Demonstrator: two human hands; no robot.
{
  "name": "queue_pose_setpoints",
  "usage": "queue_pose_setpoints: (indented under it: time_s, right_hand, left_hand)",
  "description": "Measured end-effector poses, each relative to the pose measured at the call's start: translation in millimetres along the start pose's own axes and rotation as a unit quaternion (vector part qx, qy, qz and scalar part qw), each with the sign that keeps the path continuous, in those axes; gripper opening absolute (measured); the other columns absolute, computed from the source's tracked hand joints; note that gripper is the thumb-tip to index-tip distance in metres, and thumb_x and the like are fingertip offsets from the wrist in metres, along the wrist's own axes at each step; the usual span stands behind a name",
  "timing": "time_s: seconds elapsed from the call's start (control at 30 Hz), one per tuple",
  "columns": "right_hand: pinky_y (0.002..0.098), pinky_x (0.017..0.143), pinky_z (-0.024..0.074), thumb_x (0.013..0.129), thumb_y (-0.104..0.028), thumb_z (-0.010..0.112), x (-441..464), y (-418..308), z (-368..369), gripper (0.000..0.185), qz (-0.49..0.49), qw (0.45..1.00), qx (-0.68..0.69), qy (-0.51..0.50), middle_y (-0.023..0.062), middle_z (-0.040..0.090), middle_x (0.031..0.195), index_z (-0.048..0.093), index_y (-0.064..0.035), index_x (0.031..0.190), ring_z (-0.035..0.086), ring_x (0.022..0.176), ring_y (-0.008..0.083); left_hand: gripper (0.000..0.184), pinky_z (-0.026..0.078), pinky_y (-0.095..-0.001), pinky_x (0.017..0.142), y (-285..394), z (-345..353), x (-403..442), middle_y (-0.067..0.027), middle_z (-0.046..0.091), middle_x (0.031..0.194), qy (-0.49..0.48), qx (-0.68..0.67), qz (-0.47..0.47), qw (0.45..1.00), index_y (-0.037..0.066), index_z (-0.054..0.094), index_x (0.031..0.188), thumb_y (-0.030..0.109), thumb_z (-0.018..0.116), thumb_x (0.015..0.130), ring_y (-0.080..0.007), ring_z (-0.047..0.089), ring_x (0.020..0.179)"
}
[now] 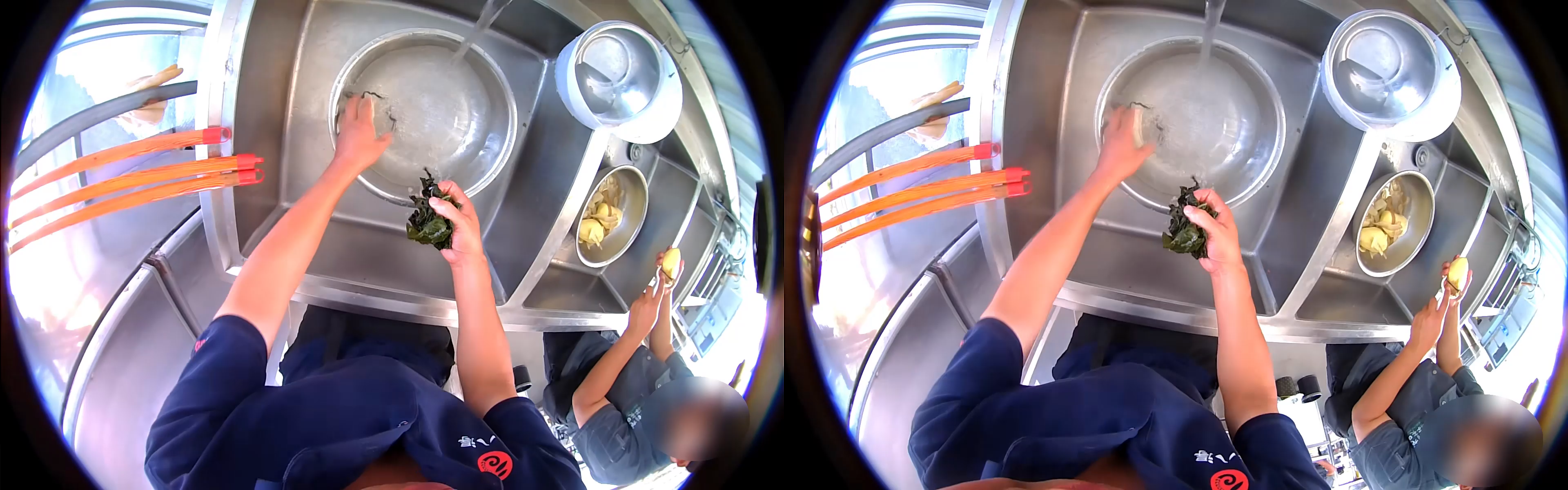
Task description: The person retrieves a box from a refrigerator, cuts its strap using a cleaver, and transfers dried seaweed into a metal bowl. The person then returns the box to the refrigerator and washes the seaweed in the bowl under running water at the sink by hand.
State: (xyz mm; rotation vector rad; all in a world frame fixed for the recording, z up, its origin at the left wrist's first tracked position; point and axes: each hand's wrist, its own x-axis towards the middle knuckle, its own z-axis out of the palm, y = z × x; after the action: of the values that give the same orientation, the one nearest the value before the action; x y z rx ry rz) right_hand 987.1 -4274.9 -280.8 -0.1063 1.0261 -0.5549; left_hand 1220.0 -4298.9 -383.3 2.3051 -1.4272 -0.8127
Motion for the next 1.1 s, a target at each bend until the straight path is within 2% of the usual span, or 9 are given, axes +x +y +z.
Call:
queue_pose_setpoints:
  time_s: [0.07, 0.17, 0.27, 0.37, 0.43, 0.77, 0.93, 1.0, 1.1]
  right_hand:
    - [0.0317, 0.067, 0.0578, 0.088, -0.003, 0.066, -4, -4, 4, 0.020, -0.005, 1.000, -0.003, -0.016, 0.0039, 0.062, 0.089, 0.057, -0.0067, 0.105, 0.062, 0.076, 0.0132]
    - [0.0303, 0.068, 0.0565, 0.088, -0.002, 0.065, -9, -10, 6, 0.020, 0.002, 1.000, -0.009, 0.007, 0.0033, 0.061, 0.088, 0.057, -0.0070, 0.105, 0.061, 0.076, 0.0124]
    - [0.0305, 0.069, 0.0567, 0.087, -0.001, 0.064, -6, -9, -6, 0.022, 0.005, 1.000, -0.017, 0.006, 0.0028, 0.061, 0.089, 0.058, -0.0073, 0.108, 0.062, 0.076, 0.0123]
    - [0.0310, 0.069, 0.0567, 0.087, 0.000, 0.064, -3, -11, -14, 0.025, -0.009, 1.000, -0.011, -0.005, 0.0028, 0.061, 0.091, 0.058, -0.0071, 0.110, 0.062, 0.078, 0.0125]
    - [0.0312, 0.070, 0.0572, 0.086, 0.000, 0.064, -5, -17, -12, 0.028, -0.006, 1.000, -0.006, -0.010, 0.0033, 0.060, 0.093, 0.059, -0.0065, 0.113, 0.062, 0.081, 0.0134]
    - [0.0299, 0.078, 0.0546, 0.084, -0.004, 0.065, -31, -34, 2, 0.036, -0.013, 0.999, -0.030, -0.020, 0.0077, 0.062, 0.102, 0.060, -0.0053, 0.119, 0.062, 0.088, 0.0153]
    - [0.0294, 0.077, 0.0541, 0.084, -0.004, 0.066, -36, -38, -3, 0.035, -0.031, 0.999, -0.010, -0.025, 0.0064, 0.062, 0.101, 0.060, -0.0037, 0.118, 0.062, 0.087, 0.0143]
    - [0.0293, 0.077, 0.0539, 0.084, -0.004, 0.066, -43, -42, -4, 0.035, -0.056, 0.998, -0.006, -0.027, 0.0059, 0.062, 0.101, 0.060, -0.0036, 0.118, 0.062, 0.087, 0.0142]
    - [0.0296, 0.077, 0.0532, 0.083, -0.004, 0.066, -54, -52, -5, 0.034, -0.057, 0.998, 0.006, -0.029, 0.0054, 0.061, 0.101, 0.060, -0.0033, 0.117, 0.061, 0.088, 0.0144]
  left_hand:
    - [0.068, 0.053, -0.0470, 0.095, 6, 17, 15, -0.0184, 0.043, 0.150, 0.067, 0.090, 0.016, 0.994, 0.012, 0.046, 0.144, 0.018, 0.076, 0.084, -0.0384, 0.062, 0.114]
    - [0.081, 0.053, -0.0468, 0.098, 9, 24, 29, -0.0180, 0.022, 0.162, -0.099, 0.148, -0.022, 0.984, 0.016, 0.034, 0.151, 0.018, 0.076, 0.082, -0.0410, 0.056, 0.124]
    - [0.057, 0.055, -0.0456, 0.093, -13, 45, 49, -0.0207, 0.046, 0.150, -0.112, 0.169, -0.016, 0.979, 0.011, 0.054, 0.136, 0.013, 0.073, 0.082, -0.0378, 0.063, 0.116]
    - [0.027, 0.056, -0.0432, 0.088, -50, 56, 55, -0.0200, 0.070, 0.116, -0.192, 0.197, 0.031, 0.961, 0.007, 0.071, 0.110, 0.013, 0.071, 0.084, -0.0348, 0.069, 0.098]
    - [0.013, 0.057, -0.0424, 0.086, -36, 33, 37, -0.0182, 0.073, 0.086, -0.110, -0.056, -0.067, 0.990, 0.004, 0.075, 0.090, 0.016, 0.069, 0.086, -0.0355, 0.070, 0.086]
    - [0.024, 0.055, -0.0459, 0.084, -28, 68, 44, -0.0194, 0.070, 0.088, -0.006, 0.113, 0.019, 0.993, 0.005, 0.072, 0.104, 0.024, 0.069, 0.089, -0.0378, 0.069, 0.090]
    - [0.024, 0.053, -0.0405, 0.069, -2, 13, 22, -0.0199, 0.068, 0.083, -0.141, -0.099, -0.013, 0.985, -0.001, 0.067, 0.105, 0.021, 0.063, 0.095, -0.0280, 0.065, 0.069]
    - [0.017, 0.051, -0.0383, 0.065, 10, -24, -16, -0.0183, 0.069, 0.079, -0.038, -0.164, -0.045, 0.985, 0.002, 0.070, 0.102, 0.004, 0.056, 0.094, -0.0285, 0.067, 0.071]
    - [0.018, 0.045, -0.0340, 0.057, -34, -50, -48, -0.0069, 0.065, 0.075, 0.067, -0.282, -0.136, 0.947, 0.001, 0.069, 0.101, 0.004, 0.052, 0.095, -0.0152, 0.057, 0.066]
